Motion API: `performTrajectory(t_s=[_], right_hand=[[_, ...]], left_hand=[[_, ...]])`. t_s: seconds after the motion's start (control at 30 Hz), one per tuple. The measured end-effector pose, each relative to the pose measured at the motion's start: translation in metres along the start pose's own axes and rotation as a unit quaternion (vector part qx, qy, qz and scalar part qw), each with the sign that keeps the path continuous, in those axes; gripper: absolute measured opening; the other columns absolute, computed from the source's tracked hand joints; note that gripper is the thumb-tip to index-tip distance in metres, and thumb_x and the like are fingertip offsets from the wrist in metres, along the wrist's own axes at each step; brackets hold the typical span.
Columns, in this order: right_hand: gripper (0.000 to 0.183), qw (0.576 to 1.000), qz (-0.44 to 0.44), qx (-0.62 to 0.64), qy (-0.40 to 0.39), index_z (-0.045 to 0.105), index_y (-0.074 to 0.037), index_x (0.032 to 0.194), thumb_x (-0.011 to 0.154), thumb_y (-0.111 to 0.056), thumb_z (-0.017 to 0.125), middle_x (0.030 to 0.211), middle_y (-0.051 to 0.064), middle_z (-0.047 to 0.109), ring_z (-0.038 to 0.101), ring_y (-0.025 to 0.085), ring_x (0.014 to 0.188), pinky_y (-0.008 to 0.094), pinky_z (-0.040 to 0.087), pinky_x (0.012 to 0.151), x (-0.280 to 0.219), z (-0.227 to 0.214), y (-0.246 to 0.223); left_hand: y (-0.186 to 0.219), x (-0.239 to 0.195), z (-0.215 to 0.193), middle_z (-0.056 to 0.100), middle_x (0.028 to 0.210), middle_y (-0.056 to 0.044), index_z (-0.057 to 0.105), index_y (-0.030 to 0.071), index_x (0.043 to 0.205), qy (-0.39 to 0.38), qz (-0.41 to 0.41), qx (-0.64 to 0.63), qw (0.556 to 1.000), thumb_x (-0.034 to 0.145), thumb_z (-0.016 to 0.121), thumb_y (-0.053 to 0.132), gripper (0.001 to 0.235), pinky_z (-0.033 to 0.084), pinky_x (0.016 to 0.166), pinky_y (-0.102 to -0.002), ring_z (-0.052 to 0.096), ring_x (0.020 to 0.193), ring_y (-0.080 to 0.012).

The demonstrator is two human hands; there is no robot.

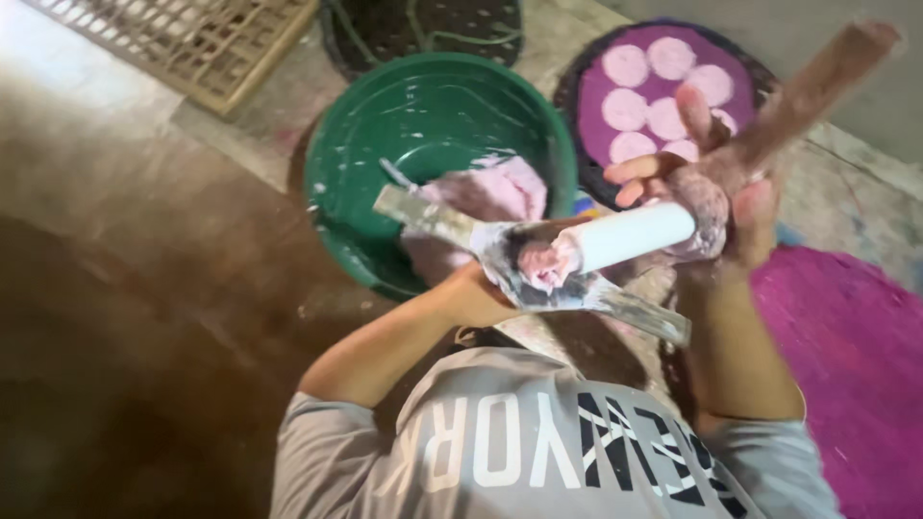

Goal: The person scoops pink paste from a green bucket and uses a wooden mold to press circular shapes onto a pink glittery surface. The person repeatedly fills the mold, presses it down, and removes the formed circles, arranging them in rows on the surface.

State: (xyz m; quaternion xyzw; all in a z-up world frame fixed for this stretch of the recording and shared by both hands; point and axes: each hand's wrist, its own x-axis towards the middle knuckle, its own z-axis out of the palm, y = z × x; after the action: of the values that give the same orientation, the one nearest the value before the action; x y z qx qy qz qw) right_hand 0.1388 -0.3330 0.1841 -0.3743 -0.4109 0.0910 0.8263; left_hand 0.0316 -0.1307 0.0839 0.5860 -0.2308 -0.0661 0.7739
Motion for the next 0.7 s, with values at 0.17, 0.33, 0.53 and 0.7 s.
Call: performTrajectory(t_s=[0.17, 0.33, 0.53, 0.7], right_hand=[[0.055, 0.886, -0.026, -0.426, -0.184, 0.051, -0.043, 0.146, 0.097, -0.018, 0.057, 0.142, 0.033, 0.056, 0.065, 0.051, 0.12, 0.058, 0.063, 0.093, -0.053, -0.023, -0.107], [0.058, 0.797, -0.111, -0.555, -0.214, 0.039, -0.024, 0.152, 0.097, -0.021, 0.058, 0.129, 0.031, 0.061, 0.069, 0.049, 0.114, 0.052, 0.062, 0.089, -0.12, -0.022, -0.176], [0.061, 0.819, -0.02, -0.567, -0.082, 0.034, -0.018, 0.157, 0.101, -0.02, 0.058, 0.141, 0.033, 0.06, 0.074, 0.034, 0.111, 0.043, 0.063, 0.092, -0.186, -0.052, -0.233], [0.084, 0.855, 0.127, -0.503, 0.018, 0.016, -0.009, 0.163, 0.098, -0.037, 0.06, 0.163, 0.03, 0.026, 0.029, 0.042, 0.153, 0.051, 0.028, 0.128, -0.259, -0.097, -0.292]], left_hand=[[0.045, 0.041, 0.056, 0.074, 0.113, -0.008, 0.068, 0.01, 0.126, -0.007, -0.034, 0.368, 0.929, 0.089, 0.082, 0.025, 0.043, 0.057, 0.09, -0.031, 0.072, 0.103, -0.0182], [0.043, 0.079, 0.127, 0.071, 0.106, -0.009, 0.065, 0.008, 0.118, -0.123, -0.135, 0.137, 0.974, 0.087, 0.079, 0.021, 0.036, 0.055, 0.084, -0.032, 0.07, 0.097, -0.0178], [-0.035, 0.12, 0.209, 0.066, 0.122, -0.011, 0.059, 0.01, 0.135, -0.209, 0.073, 0.207, 0.953, 0.084, 0.074, 0.023, 0.055, 0.05, 0.097, -0.036, 0.064, 0.115, -0.024], [-0.083, 0.188, 0.272, 0.067, 0.127, -0.016, 0.06, 0.004, 0.133, -0.27, 0.139, 0.475, 0.826, 0.079, 0.078, 0.035, 0.064, 0.052, 0.098, -0.038, 0.066, 0.114, -0.03]])
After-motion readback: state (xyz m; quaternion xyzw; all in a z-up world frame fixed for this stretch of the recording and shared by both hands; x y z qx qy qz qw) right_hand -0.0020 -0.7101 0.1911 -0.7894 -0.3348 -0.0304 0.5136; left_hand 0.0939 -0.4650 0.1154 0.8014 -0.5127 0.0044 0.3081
